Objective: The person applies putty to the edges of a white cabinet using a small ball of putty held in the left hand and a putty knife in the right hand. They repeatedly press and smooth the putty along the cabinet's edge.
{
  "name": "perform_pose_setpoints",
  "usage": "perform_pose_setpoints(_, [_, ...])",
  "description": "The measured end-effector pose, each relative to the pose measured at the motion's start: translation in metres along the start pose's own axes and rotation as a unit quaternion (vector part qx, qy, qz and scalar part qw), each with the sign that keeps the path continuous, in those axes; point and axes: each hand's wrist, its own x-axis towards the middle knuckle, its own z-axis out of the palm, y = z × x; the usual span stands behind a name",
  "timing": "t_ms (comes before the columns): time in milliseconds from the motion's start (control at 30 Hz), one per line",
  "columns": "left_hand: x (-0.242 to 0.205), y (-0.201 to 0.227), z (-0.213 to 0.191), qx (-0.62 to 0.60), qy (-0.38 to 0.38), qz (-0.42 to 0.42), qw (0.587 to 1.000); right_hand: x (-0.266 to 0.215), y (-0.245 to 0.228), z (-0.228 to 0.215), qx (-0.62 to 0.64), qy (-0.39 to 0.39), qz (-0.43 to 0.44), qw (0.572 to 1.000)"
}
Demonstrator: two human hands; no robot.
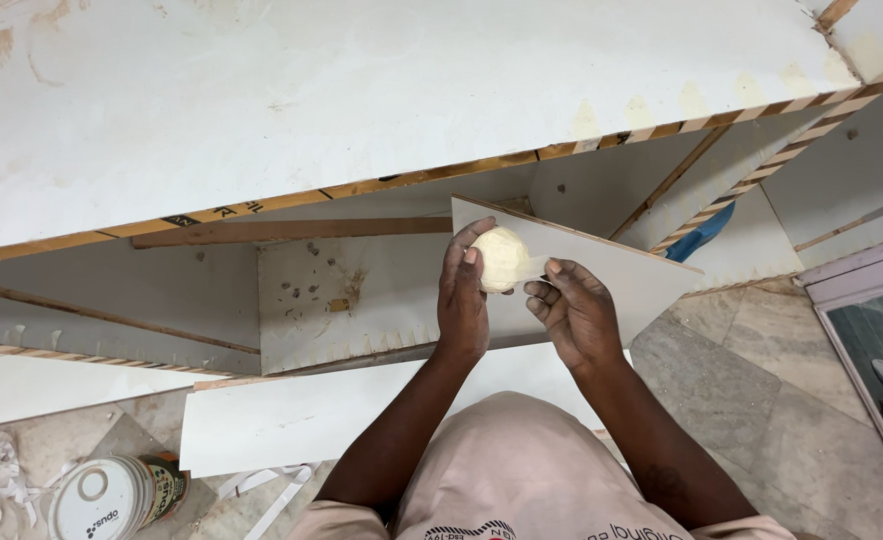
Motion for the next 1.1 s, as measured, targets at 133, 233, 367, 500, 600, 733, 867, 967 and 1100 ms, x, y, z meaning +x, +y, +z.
perform_pose_setpoints(133, [0.001,-0.006,0.003,-0.027,-0.005,0.015,1.000,0.001,0.005,0.004,-0.020,-0.018,-0.016,1.000])
perform_pose_setpoints(233, [0.002,-0.008,0.003,-0.019,0.010,0.014,1.000,0.001,0.012,0.007,-0.022,-0.043,-0.034,0.998])
perform_pose_setpoints(367, [0.006,-0.005,0.003,-0.075,0.010,-0.013,0.997,0.000,0.018,0.009,-0.024,-0.047,-0.060,0.997])
perform_pose_setpoints(500, [0.007,0.003,0.004,-0.088,0.000,-0.042,0.995,-0.003,0.020,0.012,-0.030,-0.056,-0.080,0.995])
perform_pose_setpoints(600, [0.009,0.004,0.003,-0.099,0.001,-0.063,0.993,-0.007,0.022,0.016,-0.023,-0.067,-0.090,0.993])
perform_pose_setpoints(733, [0.011,0.002,-0.002,-0.141,-0.022,-0.079,0.987,-0.009,0.014,0.020,-0.020,-0.112,-0.051,0.992])
perform_pose_setpoints(867, [0.015,0.007,-0.007,-0.039,-0.029,-0.081,0.996,-0.006,0.014,0.012,-0.001,-0.167,-0.015,0.986])
perform_pose_setpoints(967, [0.017,0.009,-0.011,0.115,0.010,-0.025,0.993,-0.003,0.016,0.002,0.012,-0.195,-0.028,0.980])
perform_pose_setpoints(1100, [0.009,0.006,-0.005,0.153,0.049,0.077,0.984,-0.003,0.016,0.002,-0.040,-0.180,-0.101,0.978])
